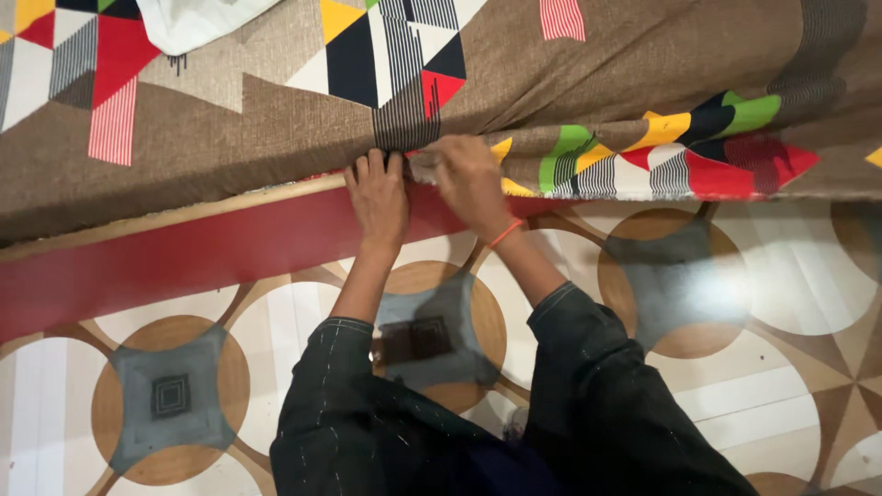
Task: The person is making a bed by tucking a patterned bedsheet under the mattress. They use both hands to pull the sheet taut and fold the edges under the mattress along the side of the bed frame.
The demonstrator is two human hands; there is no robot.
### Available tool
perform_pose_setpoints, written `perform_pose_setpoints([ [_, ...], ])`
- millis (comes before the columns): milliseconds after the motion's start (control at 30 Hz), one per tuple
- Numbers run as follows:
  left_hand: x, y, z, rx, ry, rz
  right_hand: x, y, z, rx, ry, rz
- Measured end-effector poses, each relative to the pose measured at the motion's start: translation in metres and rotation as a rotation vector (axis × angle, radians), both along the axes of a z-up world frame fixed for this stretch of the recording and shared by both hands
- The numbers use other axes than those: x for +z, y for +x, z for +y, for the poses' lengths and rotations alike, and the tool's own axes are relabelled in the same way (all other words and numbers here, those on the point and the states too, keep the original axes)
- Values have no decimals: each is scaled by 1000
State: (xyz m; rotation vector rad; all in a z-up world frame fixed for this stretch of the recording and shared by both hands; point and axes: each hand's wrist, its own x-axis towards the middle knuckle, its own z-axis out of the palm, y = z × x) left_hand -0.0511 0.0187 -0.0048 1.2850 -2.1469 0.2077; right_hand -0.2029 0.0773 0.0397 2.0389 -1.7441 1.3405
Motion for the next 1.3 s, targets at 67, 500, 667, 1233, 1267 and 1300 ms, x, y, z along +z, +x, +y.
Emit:
perform_pose_setpoints([
  [67,-2,-2,-1,24,-3,-25,5,-20,-1,-87,-26,29],
  [500,-9,-15,-8,116,-72,-58,-22,-11,7,1,4,95],
  [667,-9,-4,-5,21,-88,-27,-23,0,1,-41,30,140],
  [1233,11,4,2,-281,40,317,-22,1,-16,-142,60,269],
  [1267,10,-2,3,-268,41,310,-23,0,-17,-141,49,263],
  [1300,10,-7,3,-256,43,303,-24,-1,-17,-140,37,257],
])
